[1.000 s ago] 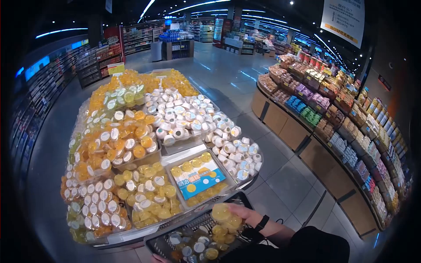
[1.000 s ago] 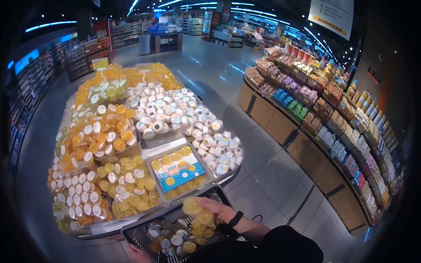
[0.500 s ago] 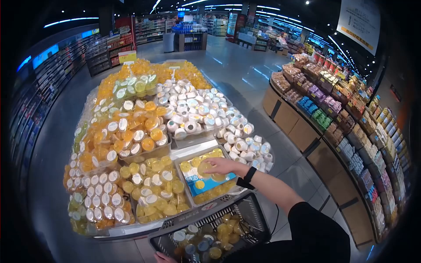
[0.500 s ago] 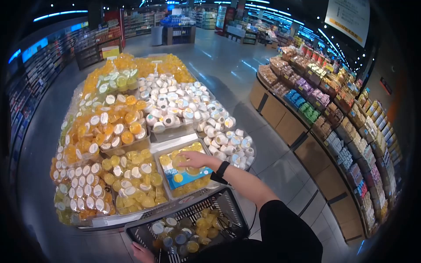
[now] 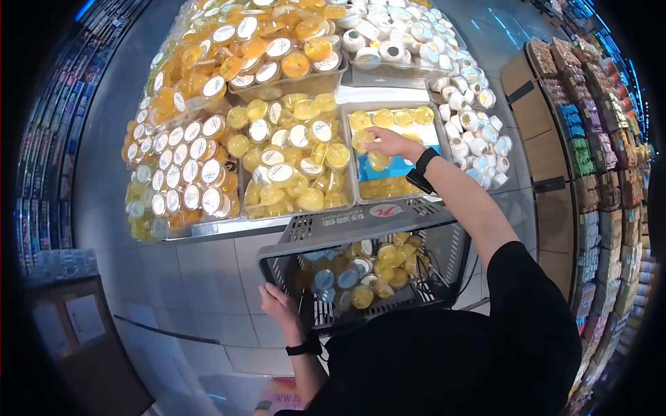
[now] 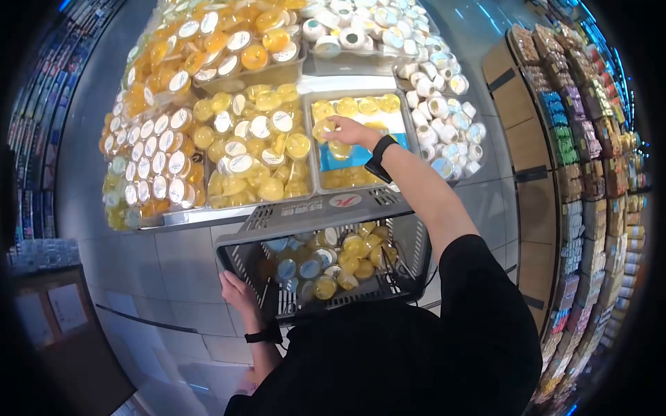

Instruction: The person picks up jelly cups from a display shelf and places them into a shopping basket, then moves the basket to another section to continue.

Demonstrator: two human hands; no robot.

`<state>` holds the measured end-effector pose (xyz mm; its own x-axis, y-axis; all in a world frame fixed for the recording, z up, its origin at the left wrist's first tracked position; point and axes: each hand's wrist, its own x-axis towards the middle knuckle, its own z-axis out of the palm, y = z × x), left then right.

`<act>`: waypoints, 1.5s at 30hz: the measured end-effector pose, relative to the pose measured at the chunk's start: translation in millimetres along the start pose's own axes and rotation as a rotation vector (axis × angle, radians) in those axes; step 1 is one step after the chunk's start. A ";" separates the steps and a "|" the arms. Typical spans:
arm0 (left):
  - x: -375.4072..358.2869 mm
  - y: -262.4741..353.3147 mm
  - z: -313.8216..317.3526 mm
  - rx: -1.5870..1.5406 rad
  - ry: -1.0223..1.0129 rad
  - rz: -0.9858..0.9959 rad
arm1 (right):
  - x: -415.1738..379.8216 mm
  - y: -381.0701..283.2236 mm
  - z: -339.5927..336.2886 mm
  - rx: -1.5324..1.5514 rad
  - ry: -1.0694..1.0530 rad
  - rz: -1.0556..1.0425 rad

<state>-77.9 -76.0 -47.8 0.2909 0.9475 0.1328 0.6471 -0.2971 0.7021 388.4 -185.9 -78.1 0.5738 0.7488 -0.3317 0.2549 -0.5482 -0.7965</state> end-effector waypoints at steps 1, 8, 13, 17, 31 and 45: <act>-0.1 -1.3 0.0 0.005 -0.003 -0.002 | -1.2 1.6 0.7 0.004 -0.004 0.003; -1.1 -7.5 2.9 0.034 -0.008 0.013 | -6.1 18.4 -5.0 -0.259 0.048 0.125; -0.4 -5.4 2.2 0.022 -0.004 0.015 | -3.0 16.8 1.2 -0.282 0.144 0.228; 0.1 -3.4 0.6 0.024 -0.009 0.005 | 1.6 28.4 -8.8 -0.177 0.300 0.297; -0.2 -2.8 0.4 -0.003 -0.008 0.001 | -11.6 66.3 -17.7 -0.304 0.411 0.135; -4.9 -18.9 11.1 0.037 0.141 0.024 | -218.5 -165.5 -47.0 -0.044 0.119 -0.296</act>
<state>-83.7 -76.3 -69.5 0.2066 0.9464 0.2484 0.6676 -0.3220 0.6713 257.4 -276.2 150.0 0.5559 0.8308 -0.0256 0.4561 -0.3307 -0.8262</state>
